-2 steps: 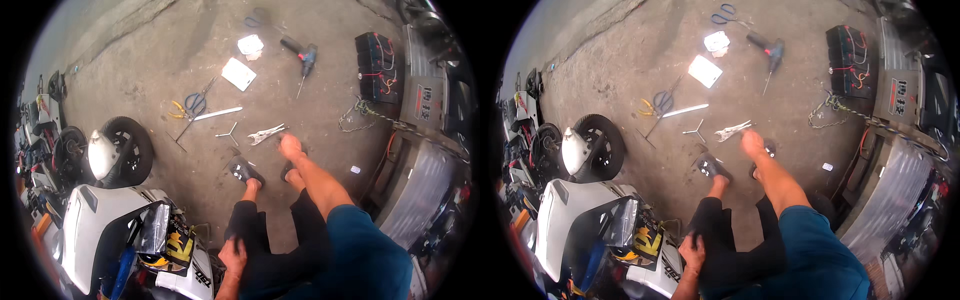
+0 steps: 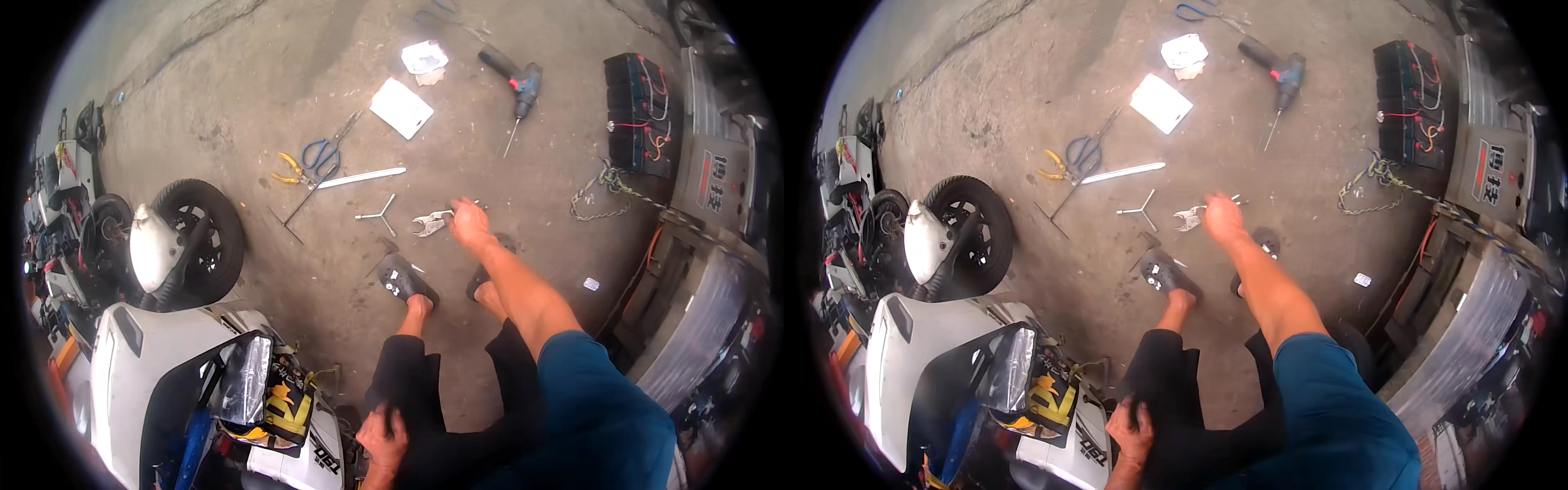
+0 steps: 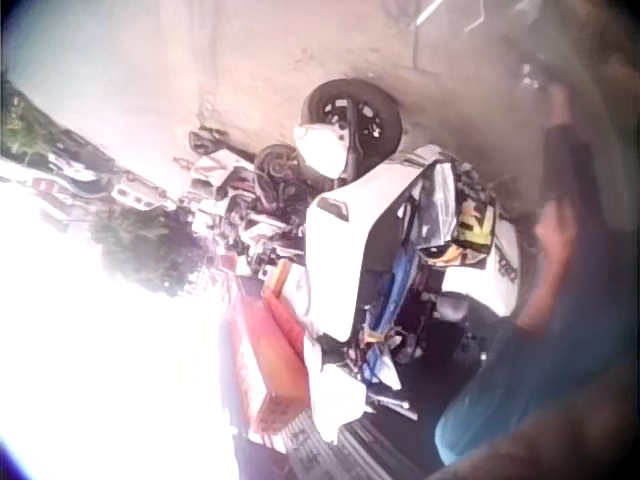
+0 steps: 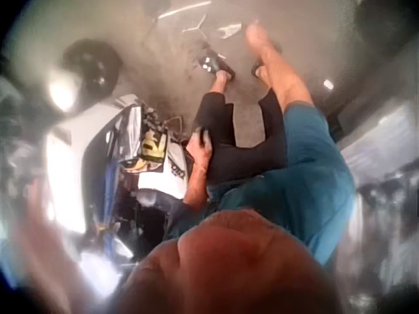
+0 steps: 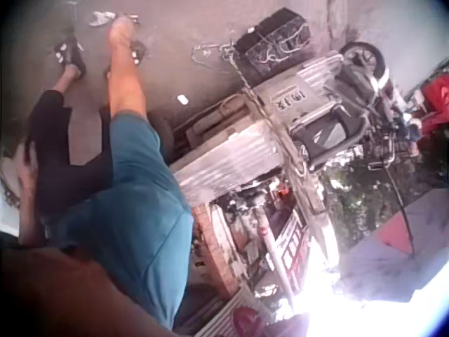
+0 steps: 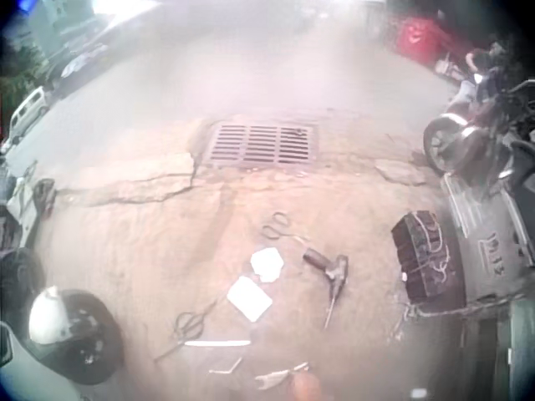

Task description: The person unscrews bolts on a scooter's rear brake caliper using an impact wrench, removes the caliper, and pries inside the caliper using metal rods.

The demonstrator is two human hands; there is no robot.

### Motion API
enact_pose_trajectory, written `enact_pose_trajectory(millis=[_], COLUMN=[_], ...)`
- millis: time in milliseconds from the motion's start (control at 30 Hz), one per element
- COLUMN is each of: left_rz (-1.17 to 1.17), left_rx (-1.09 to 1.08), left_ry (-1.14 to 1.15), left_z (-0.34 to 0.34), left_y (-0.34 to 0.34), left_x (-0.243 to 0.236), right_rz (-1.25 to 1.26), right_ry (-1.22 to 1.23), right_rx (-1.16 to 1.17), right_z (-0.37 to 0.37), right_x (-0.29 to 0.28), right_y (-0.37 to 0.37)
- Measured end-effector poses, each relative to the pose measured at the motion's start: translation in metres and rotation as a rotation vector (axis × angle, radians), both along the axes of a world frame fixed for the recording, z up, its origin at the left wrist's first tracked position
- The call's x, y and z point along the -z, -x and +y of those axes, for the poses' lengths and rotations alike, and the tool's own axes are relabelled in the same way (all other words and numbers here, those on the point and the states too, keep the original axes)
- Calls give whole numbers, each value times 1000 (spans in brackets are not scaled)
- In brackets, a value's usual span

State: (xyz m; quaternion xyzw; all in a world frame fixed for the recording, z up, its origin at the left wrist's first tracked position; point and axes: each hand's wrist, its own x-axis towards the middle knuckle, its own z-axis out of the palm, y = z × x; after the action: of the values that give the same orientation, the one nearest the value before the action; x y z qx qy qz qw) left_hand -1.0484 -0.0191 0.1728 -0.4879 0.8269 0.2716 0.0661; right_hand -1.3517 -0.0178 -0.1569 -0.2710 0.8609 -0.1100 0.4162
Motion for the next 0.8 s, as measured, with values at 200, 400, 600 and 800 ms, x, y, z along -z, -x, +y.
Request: enact_pose_trajectory(millis=[200,400,600,800], left_rz=[-99,-168,-1,-251], left_rx=[68,94,-93,-514], left_ry=[82,56,-15,-519], left_z=[11,3,-4,17], left_y=[-31,-27,0,31], left_x=[5,-8,-6,-47], right_rz=[256,366,-305,-598], right_ry=[251,125,176,75], right_rx=[-155,-363,-449,-30], right_z=[-88,-105,-66,23], right_x=[108,128,-3,-265], right_y=[-24,-16,-25,-71])
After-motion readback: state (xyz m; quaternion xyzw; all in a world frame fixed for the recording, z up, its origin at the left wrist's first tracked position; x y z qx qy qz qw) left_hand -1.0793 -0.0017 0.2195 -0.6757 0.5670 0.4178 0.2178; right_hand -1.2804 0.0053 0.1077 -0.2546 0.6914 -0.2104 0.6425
